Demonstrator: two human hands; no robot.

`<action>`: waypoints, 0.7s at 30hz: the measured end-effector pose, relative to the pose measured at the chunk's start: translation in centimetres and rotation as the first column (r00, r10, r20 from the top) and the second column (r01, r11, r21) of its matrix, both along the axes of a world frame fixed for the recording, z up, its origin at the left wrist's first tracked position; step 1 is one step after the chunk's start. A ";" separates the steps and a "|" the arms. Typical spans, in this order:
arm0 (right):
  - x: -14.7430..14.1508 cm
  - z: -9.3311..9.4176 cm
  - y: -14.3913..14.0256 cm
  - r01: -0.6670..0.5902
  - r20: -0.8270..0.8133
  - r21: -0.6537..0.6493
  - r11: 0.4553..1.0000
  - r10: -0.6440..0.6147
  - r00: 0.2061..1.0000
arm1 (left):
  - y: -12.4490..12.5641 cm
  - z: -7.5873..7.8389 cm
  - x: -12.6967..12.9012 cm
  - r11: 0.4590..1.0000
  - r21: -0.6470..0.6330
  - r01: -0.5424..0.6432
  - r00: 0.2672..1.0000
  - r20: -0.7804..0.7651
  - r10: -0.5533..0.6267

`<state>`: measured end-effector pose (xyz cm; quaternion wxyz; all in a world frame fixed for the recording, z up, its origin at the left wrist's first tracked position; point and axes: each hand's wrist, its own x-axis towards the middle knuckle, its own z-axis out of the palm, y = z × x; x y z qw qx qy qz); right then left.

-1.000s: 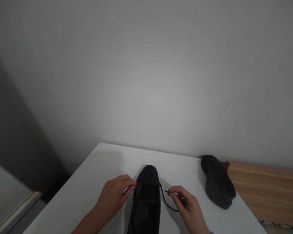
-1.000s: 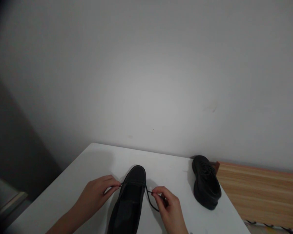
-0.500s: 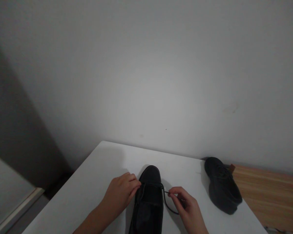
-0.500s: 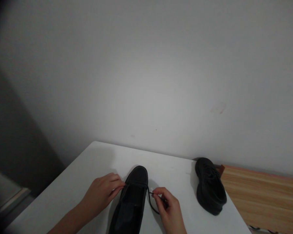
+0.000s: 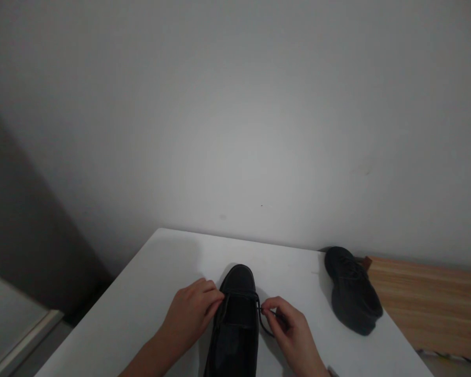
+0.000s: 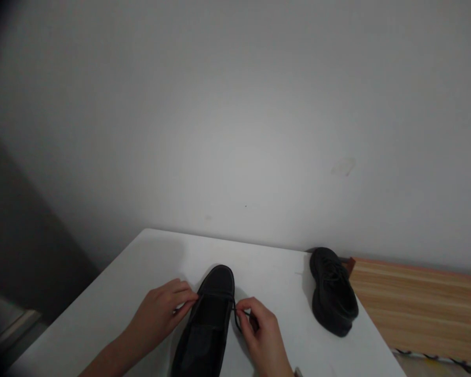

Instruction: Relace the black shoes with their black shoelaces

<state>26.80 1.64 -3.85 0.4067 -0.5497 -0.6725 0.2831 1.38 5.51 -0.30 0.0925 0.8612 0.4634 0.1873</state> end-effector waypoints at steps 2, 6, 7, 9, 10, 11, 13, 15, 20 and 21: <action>-0.3 0.4 0.0 -0.011 0.035 0.026 1.000 0.010 0.999 | 0.1 0.1 0.1 1.000 0.006 -0.005 1.000 0.016 0.005; -0.8 1.0 0.2 -0.057 0.075 0.136 0.989 0.047 0.996 | 0.2 0.2 0.2 0.999 0.021 -0.030 0.998 0.055 0.029; -0.9 1.1 0.2 -0.060 0.084 0.166 0.984 0.047 0.995 | 0.2 0.2 0.2 0.999 0.016 -0.028 0.998 0.064 0.027; -0.9 1.0 0.3 -0.051 0.106 0.207 0.977 0.030 0.994 | 0.3 0.1 0.3 1.000 -0.003 -0.016 0.996 0.087 0.016; -0.8 1.0 0.3 -0.046 0.116 0.221 0.974 0.021 0.993 | 0.3 0.0 0.3 1.000 -0.015 -0.010 0.995 0.099 0.011; -0.8 0.9 0.4 -0.046 0.121 0.228 0.973 0.018 0.992 | 0.3 -0.1 0.3 1.000 -0.026 -0.006 0.994 0.113 0.009; -0.8 0.7 0.4 -0.054 0.106 0.218 0.974 0.032 0.994 | 0.3 -0.2 0.4 0.999 -0.049 -0.001 0.990 0.139 0.007; -0.8 0.5 0.3 -0.061 0.065 0.181 0.982 0.050 0.997 | 0.3 -0.3 0.5 0.998 -0.069 -0.002 0.986 0.168 0.013; -1.3 0.2 0.0 -0.042 -0.002 0.072 0.997 0.042 0.999 | -0.5 -0.1 0.8 0.993 -0.109 -0.040 0.970 0.235 0.065; -1.4 0.3 -0.1 -0.040 -0.013 0.051 0.998 0.040 0.999 | -0.7 0.1 0.9 0.991 -0.124 -0.050 0.964 0.254 0.080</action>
